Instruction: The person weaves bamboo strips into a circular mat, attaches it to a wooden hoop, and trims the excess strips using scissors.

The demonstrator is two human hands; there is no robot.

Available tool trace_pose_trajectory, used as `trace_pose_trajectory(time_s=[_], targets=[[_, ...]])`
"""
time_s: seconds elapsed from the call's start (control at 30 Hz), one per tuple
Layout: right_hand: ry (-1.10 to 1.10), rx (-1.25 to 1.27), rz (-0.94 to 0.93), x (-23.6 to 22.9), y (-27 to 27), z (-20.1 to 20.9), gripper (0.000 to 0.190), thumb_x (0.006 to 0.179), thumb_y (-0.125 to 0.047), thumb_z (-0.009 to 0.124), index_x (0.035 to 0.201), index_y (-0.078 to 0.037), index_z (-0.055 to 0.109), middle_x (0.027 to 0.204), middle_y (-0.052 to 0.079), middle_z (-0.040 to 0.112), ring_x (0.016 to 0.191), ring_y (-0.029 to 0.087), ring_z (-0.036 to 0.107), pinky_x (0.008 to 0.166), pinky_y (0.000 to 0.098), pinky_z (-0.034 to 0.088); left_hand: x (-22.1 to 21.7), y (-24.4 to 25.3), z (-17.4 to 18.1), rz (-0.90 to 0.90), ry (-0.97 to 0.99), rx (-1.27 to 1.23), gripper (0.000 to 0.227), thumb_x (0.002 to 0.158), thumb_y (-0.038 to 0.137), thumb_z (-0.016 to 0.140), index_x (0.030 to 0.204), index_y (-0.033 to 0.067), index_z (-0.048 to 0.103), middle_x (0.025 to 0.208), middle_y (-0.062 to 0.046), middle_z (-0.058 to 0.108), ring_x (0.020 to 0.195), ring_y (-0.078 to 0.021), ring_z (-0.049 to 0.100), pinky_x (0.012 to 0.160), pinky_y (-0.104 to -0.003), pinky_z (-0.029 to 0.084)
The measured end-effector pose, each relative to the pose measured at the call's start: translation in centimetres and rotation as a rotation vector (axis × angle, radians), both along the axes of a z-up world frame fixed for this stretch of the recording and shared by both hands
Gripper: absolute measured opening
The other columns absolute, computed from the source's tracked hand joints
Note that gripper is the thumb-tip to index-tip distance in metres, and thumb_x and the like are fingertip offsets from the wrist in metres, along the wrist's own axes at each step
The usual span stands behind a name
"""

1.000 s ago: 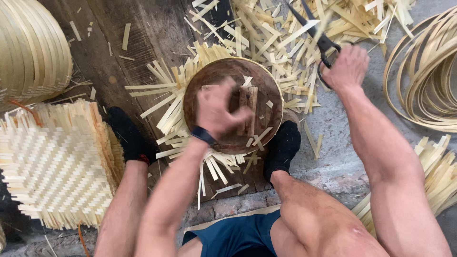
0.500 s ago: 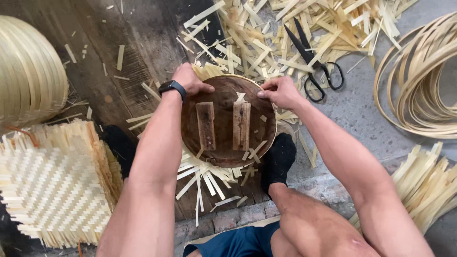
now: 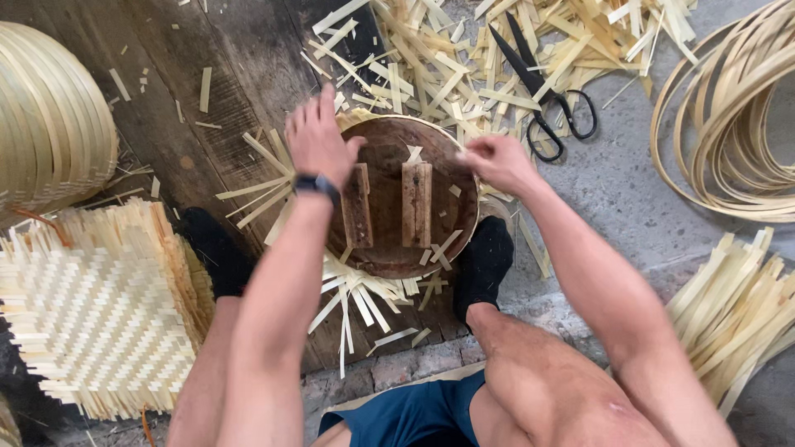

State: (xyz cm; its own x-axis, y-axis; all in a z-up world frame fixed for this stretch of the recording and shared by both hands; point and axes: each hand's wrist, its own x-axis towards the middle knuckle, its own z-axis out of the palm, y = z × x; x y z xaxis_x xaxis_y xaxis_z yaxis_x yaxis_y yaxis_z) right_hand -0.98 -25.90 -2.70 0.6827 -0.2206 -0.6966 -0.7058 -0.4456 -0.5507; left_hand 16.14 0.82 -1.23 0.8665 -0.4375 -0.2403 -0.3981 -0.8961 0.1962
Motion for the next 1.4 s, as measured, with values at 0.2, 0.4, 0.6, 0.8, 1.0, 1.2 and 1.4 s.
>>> trace_pose_trajectory(time_s=[0.2,0.4,0.6,0.8,1.0,1.2,1.4], targets=[[0.101,0.302,-0.337,-7.3,1.7,-1.4,0.036,0.086,-0.015,0.082,0.111,0.008,0.071,0.088,0.013,0.075,0.071,0.016,0.072,0.063,0.0302,0.062,-16.6,1.1,1.7,0.057,-0.015,-0.658,0.079,0.096,0.022,0.074,0.16,0.0072,0.03,0.161,-0.02,0.042,0.153,-0.0353,0.042,0.131,-0.051,0.035],[0.051,0.346,-0.424,-8.9,1.2,-4.5,0.028,0.084,-0.011,0.083,0.101,0.009,0.074,0.078,0.012,0.072,0.065,0.016,0.069,0.055,0.0301,0.063,-23.0,-1.4,0.1,0.275,0.313,-0.586,0.115,0.079,0.028,0.086,0.159,-0.0033,0.009,0.162,-0.031,0.022,0.152,-0.0454,0.019,0.121,-0.057,0.02],[0.1,0.358,-0.221,-9.4,3.1,-1.9,0.028,0.095,-0.024,0.075,0.103,0.003,0.076,0.084,0.012,0.076,0.068,0.016,0.072,0.062,0.0316,0.062,-19.7,2.1,-1.9,0.114,0.28,-0.595,0.11,0.076,0.011,0.082,0.162,0.0043,0.013,0.166,-0.023,0.028,0.156,-0.0404,0.023,0.126,-0.056,0.021],[0.066,-0.081,-0.376,-8.0,-1.6,-0.1,0.031,0.09,-0.028,0.075,0.115,-0.011,0.073,0.108,0.009,0.075,0.092,0.017,0.072,0.082,0.0326,0.059,-14.4,7.5,-1.2,-0.383,0.223,-0.029,0.103,0.073,0.0,0.078,0.16,0.0228,0.027,0.169,-0.005,0.035,0.155,-0.0314,0.03,0.129,-0.05,0.023],[-0.301,-0.571,-0.243,-6.4,-6.1,-1.4,0.035,0.092,-0.023,0.079,0.116,0.0,0.067,0.115,0.021,0.065,0.099,0.03,0.064,0.089,0.0427,0.054,-18.8,6.7,0.5,0.132,0.077,-0.584,0.099,0.077,0.018,0.085,0.156,0.0031,0.027,0.164,-0.027,0.022,0.153,-0.0423,0.021,0.125,-0.056,0.02],[-0.119,0.357,-0.421,-2.8,-1.5,0.5,0.054,0.1,-0.045,0.059,0.13,-0.001,0.066,0.128,0.022,0.07,0.11,0.025,0.071,0.097,0.0448,0.057,-19.3,7.7,0.8,0.411,-0.104,-0.657,0.083,0.086,0.021,0.079,0.155,0.0061,0.034,0.163,-0.023,0.034,0.154,-0.0361,0.032,0.131,-0.052,0.024],[-0.001,-0.017,0.127,-0.2,1.6,-0.5,0.112,0.079,-0.049,0.089,0.15,0.008,0.025,0.147,0.032,0.039,0.13,0.036,0.044,0.108,0.0482,0.037,-3.9,7.2,1.7,0.039,-0.322,-0.708,0.079,0.096,0.016,0.079,0.159,0.006,0.032,0.163,-0.021,0.043,0.153,-0.0344,0.044,0.133,-0.049,0.035]])
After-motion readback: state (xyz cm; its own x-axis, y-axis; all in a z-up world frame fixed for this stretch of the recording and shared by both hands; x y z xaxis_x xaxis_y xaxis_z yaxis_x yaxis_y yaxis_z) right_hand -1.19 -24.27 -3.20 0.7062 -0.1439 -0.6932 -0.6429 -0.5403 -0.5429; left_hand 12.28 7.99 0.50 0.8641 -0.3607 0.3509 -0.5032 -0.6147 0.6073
